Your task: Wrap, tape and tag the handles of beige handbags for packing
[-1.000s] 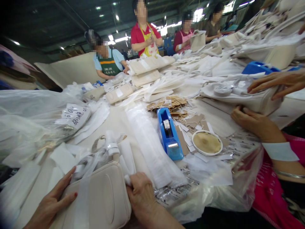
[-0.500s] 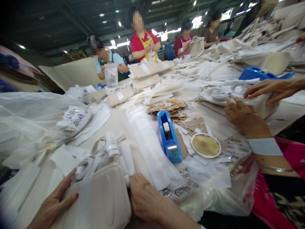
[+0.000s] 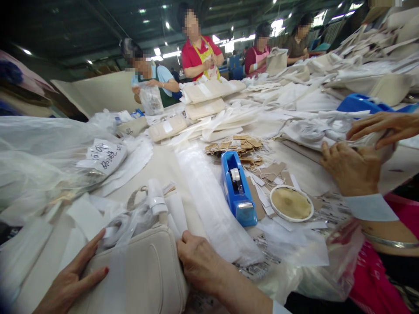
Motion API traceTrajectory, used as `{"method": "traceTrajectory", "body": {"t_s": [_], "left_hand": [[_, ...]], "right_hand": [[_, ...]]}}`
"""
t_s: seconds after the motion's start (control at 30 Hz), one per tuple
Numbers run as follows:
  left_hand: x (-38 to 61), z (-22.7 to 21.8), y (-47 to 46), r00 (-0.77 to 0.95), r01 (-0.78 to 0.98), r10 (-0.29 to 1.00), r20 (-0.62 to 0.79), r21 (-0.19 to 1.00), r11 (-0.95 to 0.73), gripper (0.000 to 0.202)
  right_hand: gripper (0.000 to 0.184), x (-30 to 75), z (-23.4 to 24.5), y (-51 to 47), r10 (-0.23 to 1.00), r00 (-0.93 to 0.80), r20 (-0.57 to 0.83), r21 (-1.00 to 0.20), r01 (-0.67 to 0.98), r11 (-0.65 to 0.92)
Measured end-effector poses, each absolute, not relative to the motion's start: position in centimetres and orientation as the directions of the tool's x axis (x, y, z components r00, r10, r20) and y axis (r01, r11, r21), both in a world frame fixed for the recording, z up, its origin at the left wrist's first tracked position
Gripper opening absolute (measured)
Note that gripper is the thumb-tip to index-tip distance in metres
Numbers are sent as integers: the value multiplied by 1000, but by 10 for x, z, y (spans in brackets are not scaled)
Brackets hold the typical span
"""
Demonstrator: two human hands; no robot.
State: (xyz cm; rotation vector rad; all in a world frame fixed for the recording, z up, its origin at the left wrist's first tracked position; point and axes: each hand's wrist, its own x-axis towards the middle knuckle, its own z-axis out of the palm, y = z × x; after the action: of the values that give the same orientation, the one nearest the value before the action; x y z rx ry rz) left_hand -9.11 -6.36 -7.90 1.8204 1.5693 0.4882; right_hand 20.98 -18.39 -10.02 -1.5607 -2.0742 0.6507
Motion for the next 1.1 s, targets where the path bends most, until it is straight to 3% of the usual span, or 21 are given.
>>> {"method": "traceTrajectory", "body": {"t_s": [0.1,0.23,0.3,0.4,0.5,0.57,0.67,0.77,0.87,1.0,1.1], "left_hand": [[-87,-78,-66,166,687,980,-111,726,-35,83],[-89,-75,-66,220,631,966,-134,775,-36,77],[-93,-75,-64,227,582,961,-159,813,-2,74],[-100,-79,-59,158,540,960,-232,834,113,87],[-106,-88,-55,110,582,962,-251,801,143,95],[-108,-93,-53,97,621,967,-234,773,125,91],[-108,-95,-54,80,633,961,-263,759,155,89],[-104,-91,-59,78,608,960,-268,776,167,89],[-93,-85,-69,35,629,968,-250,758,173,86],[-75,-81,-85,6,693,968,-252,698,178,78],[-71,-87,-90,3,713,977,-212,686,146,75]], "right_hand": [[31,215,-86,-186,957,-288,45,-622,741,252],[30,220,-80,-196,974,-220,50,-778,602,176],[21,221,-84,-196,986,-143,86,-869,473,145],[15,217,-94,-192,996,19,82,-963,259,74],[7,208,-104,-189,964,235,127,-959,277,59],[32,199,-108,-189,939,309,150,-957,282,60],[56,186,-111,-190,964,263,-45,-991,109,-76],[58,183,-106,-188,951,180,-251,-966,-101,-236],[62,194,-93,-185,918,146,-368,-892,-334,-304],[69,215,-81,-183,888,86,-452,-775,-532,-342],[74,224,-85,-183,910,-14,-414,-704,-629,-330]]}}
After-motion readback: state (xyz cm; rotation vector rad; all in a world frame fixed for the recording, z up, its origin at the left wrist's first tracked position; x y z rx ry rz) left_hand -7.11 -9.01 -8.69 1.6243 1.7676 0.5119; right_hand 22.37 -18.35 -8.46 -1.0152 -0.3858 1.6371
